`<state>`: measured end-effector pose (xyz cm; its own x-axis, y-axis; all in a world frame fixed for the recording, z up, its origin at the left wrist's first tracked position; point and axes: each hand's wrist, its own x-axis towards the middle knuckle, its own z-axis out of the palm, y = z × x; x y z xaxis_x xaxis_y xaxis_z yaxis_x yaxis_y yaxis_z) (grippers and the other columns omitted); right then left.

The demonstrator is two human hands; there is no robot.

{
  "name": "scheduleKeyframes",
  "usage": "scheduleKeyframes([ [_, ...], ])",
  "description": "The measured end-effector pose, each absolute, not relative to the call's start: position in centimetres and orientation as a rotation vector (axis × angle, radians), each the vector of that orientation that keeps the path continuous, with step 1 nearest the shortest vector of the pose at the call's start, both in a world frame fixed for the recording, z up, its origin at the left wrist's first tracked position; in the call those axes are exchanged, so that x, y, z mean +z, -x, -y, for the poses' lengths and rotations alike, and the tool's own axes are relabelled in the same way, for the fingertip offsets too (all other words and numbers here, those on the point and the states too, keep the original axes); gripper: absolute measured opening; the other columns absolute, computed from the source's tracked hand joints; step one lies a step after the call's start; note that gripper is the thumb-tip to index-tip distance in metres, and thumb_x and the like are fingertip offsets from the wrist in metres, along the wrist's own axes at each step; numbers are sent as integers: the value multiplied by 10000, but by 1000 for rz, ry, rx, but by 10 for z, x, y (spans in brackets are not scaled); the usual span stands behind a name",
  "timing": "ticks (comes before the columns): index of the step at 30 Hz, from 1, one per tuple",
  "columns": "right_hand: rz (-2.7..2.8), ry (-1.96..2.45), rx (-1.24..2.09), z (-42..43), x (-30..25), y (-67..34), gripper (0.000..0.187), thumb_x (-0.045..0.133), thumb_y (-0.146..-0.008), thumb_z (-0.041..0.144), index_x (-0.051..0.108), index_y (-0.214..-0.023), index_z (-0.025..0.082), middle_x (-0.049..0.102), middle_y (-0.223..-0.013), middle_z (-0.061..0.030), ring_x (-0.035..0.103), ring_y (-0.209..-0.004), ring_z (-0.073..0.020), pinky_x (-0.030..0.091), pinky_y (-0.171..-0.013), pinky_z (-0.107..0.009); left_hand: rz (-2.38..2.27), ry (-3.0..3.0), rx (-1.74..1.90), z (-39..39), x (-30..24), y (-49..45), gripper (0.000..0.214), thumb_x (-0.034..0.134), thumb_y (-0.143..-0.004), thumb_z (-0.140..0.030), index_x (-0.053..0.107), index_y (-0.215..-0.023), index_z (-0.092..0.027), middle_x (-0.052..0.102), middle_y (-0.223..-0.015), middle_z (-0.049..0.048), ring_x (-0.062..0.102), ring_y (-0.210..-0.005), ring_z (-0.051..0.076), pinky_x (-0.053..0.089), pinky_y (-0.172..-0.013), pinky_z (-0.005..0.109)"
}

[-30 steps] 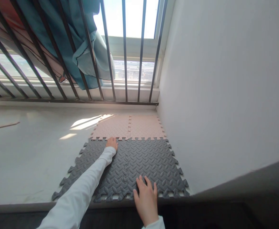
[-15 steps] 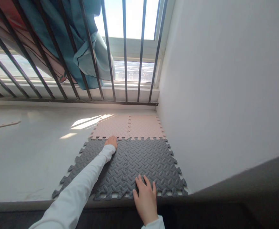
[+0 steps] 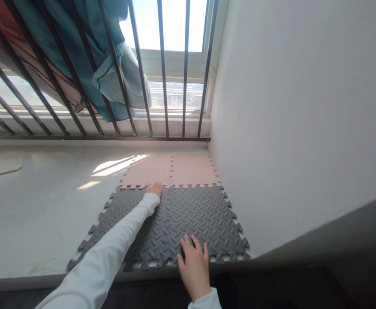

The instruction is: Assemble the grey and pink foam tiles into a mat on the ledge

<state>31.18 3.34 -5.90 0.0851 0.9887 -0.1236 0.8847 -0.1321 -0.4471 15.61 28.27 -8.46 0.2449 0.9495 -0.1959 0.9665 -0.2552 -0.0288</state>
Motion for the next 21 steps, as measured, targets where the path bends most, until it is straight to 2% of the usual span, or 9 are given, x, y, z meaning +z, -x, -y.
scheduleKeyframes([
  [4, 1870, 2099, 587, -33, -59, -311, 387, 412, -781, 267, 521, -1150, 312, 471, -1280, 9, 323, -1235, -205, 134, -1028, -512, -1897, -2435, -203, -280, -90, -157, 557, 208, -790, -102, 296, -1335, -177, 290, -1411, 82, 263, -1286, 195, 146, -1062, 466],
  [8, 1868, 2096, 599, -33, -58, -311, 389, 411, -778, 264, 524, -1148, 303, 469, -1281, 7, 324, -1233, -205, 134, -1028, -513, -2241, -2299, -115, -277, -92, -141, 596, 348, -746, -201, 297, -1323, -61, 281, -1396, 177, 246, -1286, 268, 146, -1050, 467],
  [11, 1874, 2110, 582, -34, -57, -310, 383, 413, -781, 274, 528, -1145, 300, 477, -1274, -6, 332, -1229, -213, 135, -1025, -519, -2414, -2145, -85, -280, -88, -120, 558, 393, -740, -278, 405, -1261, -77, 376, -1340, 191, 351, -1216, 296, 228, -1008, 468],
  [15, 1870, 2123, 586, -35, -56, -309, 386, 414, -778, 269, 530, -1146, 293, 473, -1278, -10, 327, -1232, -216, 139, -1023, -524, -2335, -2136, -105, -288, -79, -96, 369, 403, -765, -275, 594, -1050, -138, 570, -1145, 126, 486, -1077, 228, 356, -929, 336],
  [18, 1857, 2130, 603, -35, -54, -308, 390, 411, -774, 255, 535, -1142, 289, 473, -1277, -4, 323, -1234, -215, 138, -1025, -523, -2311, -2129, -100, -293, -75, -89, 317, 420, -775, -273, 622, -997, -171, 593, -1107, 92, 502, -1054, 193, 383, -887, 257],
  [21, 1843, 2129, 619, -35, -52, -307, 392, 413, -768, 243, 541, -1135, 291, 474, -1276, 7, 324, -1233, -217, 140, -1024, -524, -2346, -2069, -78, -295, -73, -90, 311, 415, -790, -303, 618, -988, -174, 601, -1081, 97, 519, -1026, 195, 412, -834, 257],
])
